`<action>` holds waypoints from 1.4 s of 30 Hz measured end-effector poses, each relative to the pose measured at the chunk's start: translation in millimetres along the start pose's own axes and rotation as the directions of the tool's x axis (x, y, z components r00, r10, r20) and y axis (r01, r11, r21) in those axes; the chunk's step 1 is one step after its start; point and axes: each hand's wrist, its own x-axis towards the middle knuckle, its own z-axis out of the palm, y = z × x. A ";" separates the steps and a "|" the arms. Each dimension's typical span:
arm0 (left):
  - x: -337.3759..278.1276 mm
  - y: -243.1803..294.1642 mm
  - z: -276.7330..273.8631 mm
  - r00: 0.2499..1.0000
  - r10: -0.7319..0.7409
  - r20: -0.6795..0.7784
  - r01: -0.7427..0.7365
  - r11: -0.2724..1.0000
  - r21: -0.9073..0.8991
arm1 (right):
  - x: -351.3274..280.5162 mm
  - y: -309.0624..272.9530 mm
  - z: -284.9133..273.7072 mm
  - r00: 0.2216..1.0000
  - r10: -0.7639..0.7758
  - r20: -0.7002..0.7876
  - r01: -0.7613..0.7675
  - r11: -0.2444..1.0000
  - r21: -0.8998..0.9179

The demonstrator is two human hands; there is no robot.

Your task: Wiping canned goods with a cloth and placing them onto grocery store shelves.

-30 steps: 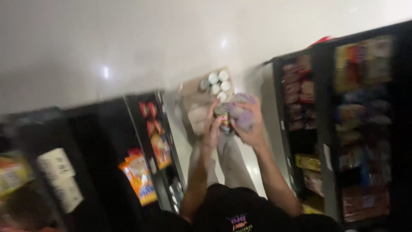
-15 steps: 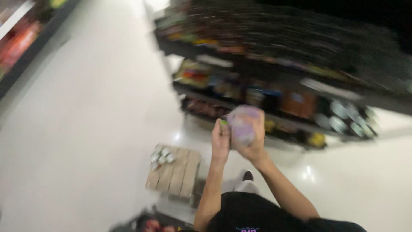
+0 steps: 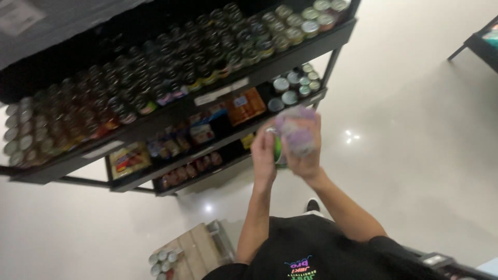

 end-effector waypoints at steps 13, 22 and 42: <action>96.8 -66.8 154.8 0.948 -0.141 0.286 0.256 0.871 -0.420 | 99.7 110.4 -156.9 0.970 0.086 0.227 -0.050 0.986 -0.159; 179.8 -100.5 161.9 0.938 -0.327 0.114 0.339 0.801 -0.494 | 191.1 92.4 -170.1 0.940 0.052 0.338 -0.039 0.998 -0.044; 279.3 -154.2 114.3 0.968 -0.165 -0.189 0.059 0.881 -0.469 | 323.4 104.8 -129.7 0.581 0.024 0.813 -0.462 0.832 0.306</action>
